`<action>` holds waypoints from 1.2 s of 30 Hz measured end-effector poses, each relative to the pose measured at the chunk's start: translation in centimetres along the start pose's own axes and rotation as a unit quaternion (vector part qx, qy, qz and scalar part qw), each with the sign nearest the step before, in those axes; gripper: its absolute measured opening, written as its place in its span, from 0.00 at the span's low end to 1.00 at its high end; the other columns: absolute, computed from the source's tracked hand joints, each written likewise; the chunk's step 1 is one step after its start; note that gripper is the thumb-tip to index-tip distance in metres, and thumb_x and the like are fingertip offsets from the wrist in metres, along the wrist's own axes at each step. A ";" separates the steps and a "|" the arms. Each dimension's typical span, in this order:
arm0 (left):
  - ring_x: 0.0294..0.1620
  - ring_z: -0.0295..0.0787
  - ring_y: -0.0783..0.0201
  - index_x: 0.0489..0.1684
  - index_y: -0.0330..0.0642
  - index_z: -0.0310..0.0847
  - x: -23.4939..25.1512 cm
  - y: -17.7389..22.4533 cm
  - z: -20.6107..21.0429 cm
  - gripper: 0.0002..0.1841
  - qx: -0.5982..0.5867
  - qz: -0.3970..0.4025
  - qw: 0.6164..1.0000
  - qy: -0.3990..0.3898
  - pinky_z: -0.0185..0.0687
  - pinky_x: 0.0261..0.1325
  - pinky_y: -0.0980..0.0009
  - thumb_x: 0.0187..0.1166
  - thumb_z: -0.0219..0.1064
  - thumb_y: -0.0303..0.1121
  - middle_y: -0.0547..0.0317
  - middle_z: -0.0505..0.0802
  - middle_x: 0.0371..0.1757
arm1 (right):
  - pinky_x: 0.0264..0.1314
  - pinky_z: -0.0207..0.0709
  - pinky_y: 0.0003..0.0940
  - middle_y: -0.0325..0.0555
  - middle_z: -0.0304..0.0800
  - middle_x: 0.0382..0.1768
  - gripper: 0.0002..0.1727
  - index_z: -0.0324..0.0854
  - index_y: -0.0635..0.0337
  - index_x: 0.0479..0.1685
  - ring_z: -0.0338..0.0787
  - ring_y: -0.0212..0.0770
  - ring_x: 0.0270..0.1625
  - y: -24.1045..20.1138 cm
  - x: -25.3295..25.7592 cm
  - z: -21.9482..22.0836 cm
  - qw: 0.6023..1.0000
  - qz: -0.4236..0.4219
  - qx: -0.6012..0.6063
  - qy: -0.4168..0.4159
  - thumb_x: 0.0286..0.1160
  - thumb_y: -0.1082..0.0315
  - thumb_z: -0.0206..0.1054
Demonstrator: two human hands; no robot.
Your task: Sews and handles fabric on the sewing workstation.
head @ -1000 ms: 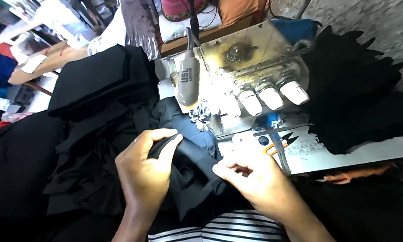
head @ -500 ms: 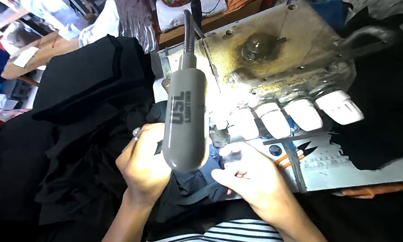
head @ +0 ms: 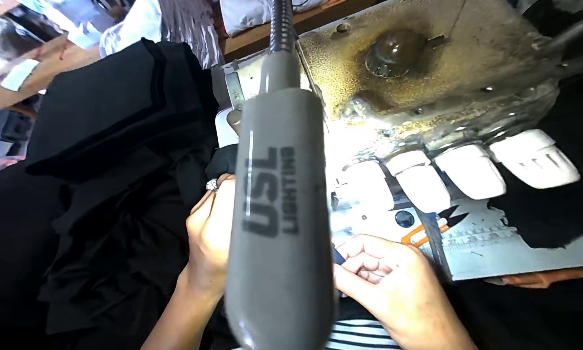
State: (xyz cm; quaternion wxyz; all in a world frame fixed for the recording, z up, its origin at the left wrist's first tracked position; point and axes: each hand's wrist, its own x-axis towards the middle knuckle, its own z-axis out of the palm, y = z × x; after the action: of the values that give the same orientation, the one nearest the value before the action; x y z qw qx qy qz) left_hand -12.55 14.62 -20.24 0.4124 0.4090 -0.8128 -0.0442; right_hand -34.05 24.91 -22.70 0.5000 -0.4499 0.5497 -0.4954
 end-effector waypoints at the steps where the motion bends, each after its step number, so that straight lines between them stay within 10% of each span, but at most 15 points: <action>1: 0.47 0.89 0.71 0.43 0.33 0.80 0.0 0.1 -0.1 0.06 0.001 0.001 1.000 -0.003 0.83 0.54 0.79 0.77 0.70 0.27 0.53 0.92 0.41 | 0.21 0.80 0.15 0.25 0.89 0.19 0.09 0.88 0.52 0.33 0.86 0.19 0.20 -0.1 0.0 -0.1 1.000 0.000 -0.006 -0.001 0.60 0.62 0.82; 11: 0.47 0.89 0.72 0.44 0.36 0.81 0.3 0.2 0.0 0.05 -0.002 -0.001 1.000 -0.009 0.82 0.51 0.79 0.79 0.68 0.27 0.55 0.93 0.41 | 0.46 0.79 0.12 0.30 0.88 0.39 0.10 0.84 0.49 0.27 0.86 0.20 0.47 1.7 1.4 0.4 0.996 -0.086 -0.014 -0.014 0.67 0.57 0.78; 17: 0.46 0.91 0.73 0.42 0.37 0.85 0.2 0.2 -0.1 0.04 -0.010 -0.022 1.000 -0.013 0.85 0.50 0.79 0.77 0.71 0.28 0.57 0.94 0.41 | 0.27 0.72 0.08 0.27 0.84 0.29 0.09 0.79 0.51 0.28 0.79 0.14 0.29 0.2 1.0 0.2 0.997 -0.062 -0.023 -0.048 0.64 0.66 0.77; 27: 0.39 0.87 0.78 0.43 0.48 0.88 2.1 1.8 -1.4 0.11 0.084 -0.087 0.987 -0.108 0.82 0.42 0.78 0.70 0.78 0.40 0.69 0.91 0.37 | 0.28 0.70 0.06 0.24 0.86 0.34 0.29 0.84 0.37 0.76 0.76 0.12 0.28 -1.1 0.9 -0.4 0.967 -0.132 -0.179 -0.127 0.71 0.60 0.70; 36: 0.52 0.82 0.65 0.40 0.51 0.88 0.9 0.8 1.0 0.08 0.132 -0.140 0.980 -0.058 0.66 0.61 0.51 0.76 0.70 0.44 0.66 0.88 0.44 | 0.23 0.71 0.09 0.25 0.83 0.29 0.36 0.77 0.46 0.82 0.76 0.14 0.24 -1.7 1.3 -0.7 0.980 -0.061 -0.127 -0.143 0.67 0.61 0.74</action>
State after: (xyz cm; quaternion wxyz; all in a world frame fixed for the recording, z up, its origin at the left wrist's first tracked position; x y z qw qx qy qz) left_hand -14.02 14.26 -19.98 0.2963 0.5666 -0.7687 -0.0173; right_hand -34.90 23.54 -21.16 0.4807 -0.6087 0.5026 -0.3817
